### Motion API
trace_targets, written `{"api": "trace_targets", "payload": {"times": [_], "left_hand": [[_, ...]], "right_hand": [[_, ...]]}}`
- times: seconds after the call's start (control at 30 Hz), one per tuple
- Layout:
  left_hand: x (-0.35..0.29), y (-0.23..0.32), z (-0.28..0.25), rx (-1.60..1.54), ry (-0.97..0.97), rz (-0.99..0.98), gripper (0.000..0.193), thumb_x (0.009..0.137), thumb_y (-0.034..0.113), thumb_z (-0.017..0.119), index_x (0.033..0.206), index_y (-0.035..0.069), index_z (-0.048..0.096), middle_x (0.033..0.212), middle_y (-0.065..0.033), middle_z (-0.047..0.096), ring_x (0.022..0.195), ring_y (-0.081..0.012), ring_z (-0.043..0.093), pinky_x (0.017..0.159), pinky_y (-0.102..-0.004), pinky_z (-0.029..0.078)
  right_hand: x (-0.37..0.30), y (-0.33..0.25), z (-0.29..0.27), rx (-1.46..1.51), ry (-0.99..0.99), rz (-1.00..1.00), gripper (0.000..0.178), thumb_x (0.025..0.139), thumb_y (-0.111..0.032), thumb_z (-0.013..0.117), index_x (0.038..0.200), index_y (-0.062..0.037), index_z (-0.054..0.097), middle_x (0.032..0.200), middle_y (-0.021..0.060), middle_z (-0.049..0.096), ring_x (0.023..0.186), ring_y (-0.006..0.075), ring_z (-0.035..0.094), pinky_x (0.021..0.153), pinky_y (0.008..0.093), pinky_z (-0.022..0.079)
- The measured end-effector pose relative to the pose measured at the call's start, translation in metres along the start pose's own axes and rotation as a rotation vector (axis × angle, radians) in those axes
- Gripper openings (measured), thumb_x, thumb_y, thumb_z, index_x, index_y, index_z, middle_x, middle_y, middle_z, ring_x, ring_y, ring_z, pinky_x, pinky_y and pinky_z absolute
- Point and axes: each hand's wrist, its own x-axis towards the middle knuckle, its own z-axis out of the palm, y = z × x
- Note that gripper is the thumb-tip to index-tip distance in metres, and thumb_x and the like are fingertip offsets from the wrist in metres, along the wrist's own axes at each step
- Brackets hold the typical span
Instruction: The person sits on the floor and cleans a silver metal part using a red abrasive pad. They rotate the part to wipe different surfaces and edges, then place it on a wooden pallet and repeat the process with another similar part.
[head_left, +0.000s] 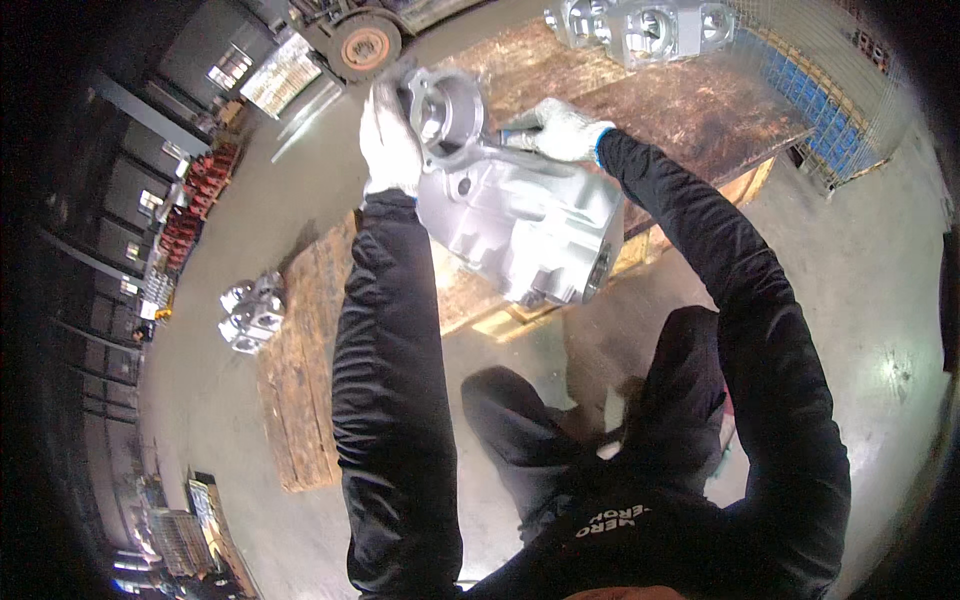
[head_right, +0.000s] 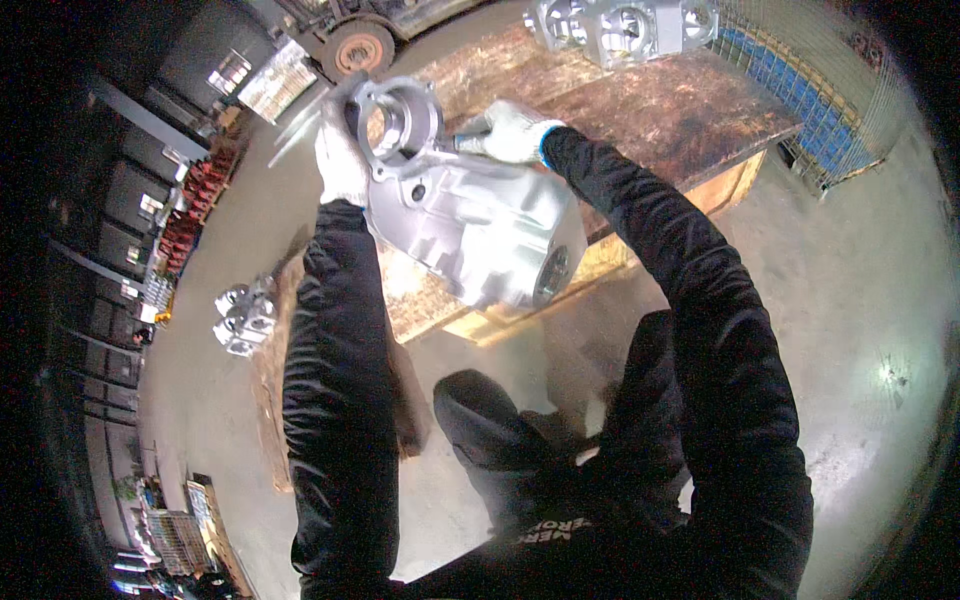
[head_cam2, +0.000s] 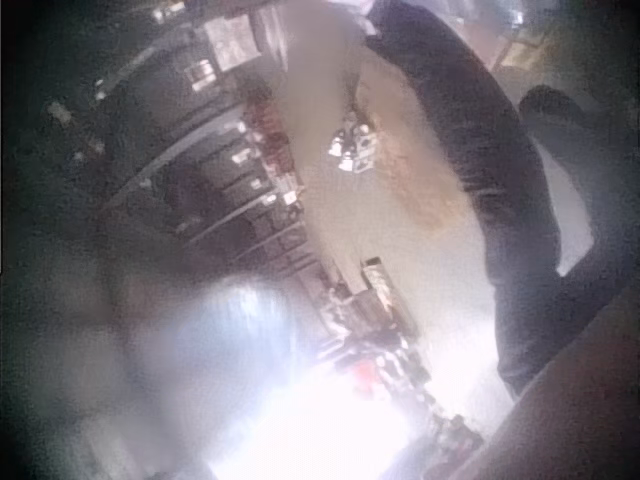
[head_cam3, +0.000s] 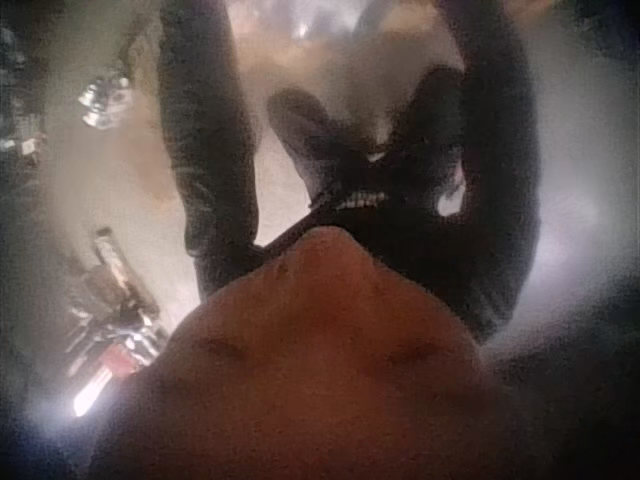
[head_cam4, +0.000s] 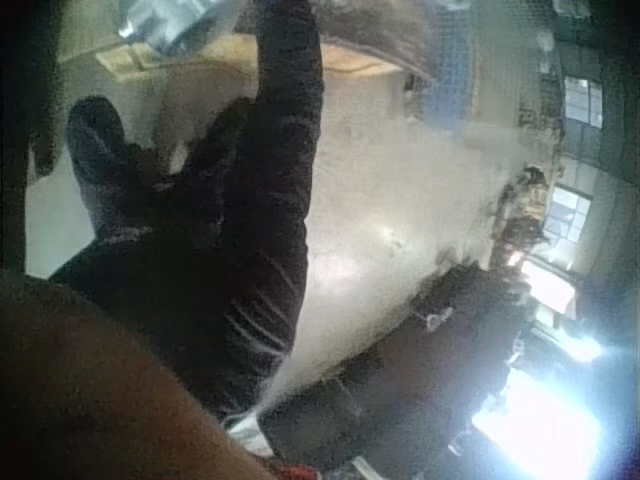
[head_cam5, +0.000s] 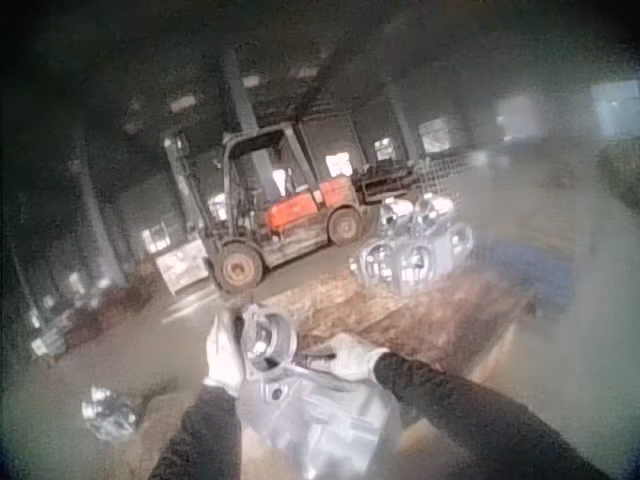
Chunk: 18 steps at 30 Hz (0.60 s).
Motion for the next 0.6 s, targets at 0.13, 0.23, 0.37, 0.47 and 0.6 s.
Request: {"api": "trace_targets", "payload": {"times": [0.13,0.23,0.37,0.47,0.6], "left_hand": [[0.003,0.015,0.017,0.094,0.052,0.049,0.038,0.112,0.023,0.041,0.134,0.001,0.064,0.131,-0.0142,0.068,0.124,-0.0223,0.062,0.111,-0.035,0.043],[-0.003,0.018,0.012,0.316,0.07,0.145,0.035,0.108,0.024,0.053,0.132,0.001,0.064,0.128,-0.0146,0.069,0.121,-0.024,0.064,0.108,-0.036,0.046],[0.002,0.016,0.016,0.493,0.091,0.069,0.042,0.095,0.028,0.073,0.13,0.006,0.065,0.122,-0.0175,0.07,0.113,-0.0284,0.068,0.102,-0.0372,0.05],[0.005,0.009,0.027,0.586,0.036,0.109,0.051,0.087,0.029,0.078,0.131,0.007,0.064,0.124,-0.018,0.068,0.116,-0.0323,0.066,0.103,-0.0404,0.05],[0.008,0.011,0.015,0.728,0.017,0.066,0.056,0.086,0.028,0.079,0.135,0.007,0.061,0.131,-0.0195,0.064,0.124,-0.0339,0.063,0.105,-0.0425,0.049]], "right_hand": [[-0.022,0.039,-0.014,0.363,0.177,-0.072,0.06,0.098,-0.058,0.063,0.129,-0.0069,0.071,0.105,0.0087,0.076,0.092,0.0185,0.071,0.083,0.0347,0.055],[-0.071,0.059,-0.019,0.657,0.096,0.135,0.054,0.101,-0.055,0.063,0.123,-0.0065,0.071,0.089,0.0014,0.071,0.075,0.0095,0.063,0.065,0.025,0.05],[-0.135,0.081,0.01,1.149,0.165,0.225,0.04,0.108,-0.035,0.056,0.135,-0.0073,0.064,0.113,0.01,0.074,0.096,0.0152,0.073,0.084,0.0306,0.059],[-0.157,0.121,0.043,-0.167,0.666,-0.413,0.051,0.109,-0.038,0.052,0.146,-0.0023,0.054,0.124,0.0124,0.068,0.098,0.0184,0.07,0.086,0.031,0.058],[-0.19,0.031,0.038,0.83,0.273,0.252,0.048,0.11,-0.033,0.052,0.147,-0.003,0.055,0.116,0.0044,0.069,0.094,0.0107,0.065,0.079,0.0263,0.055]]}}
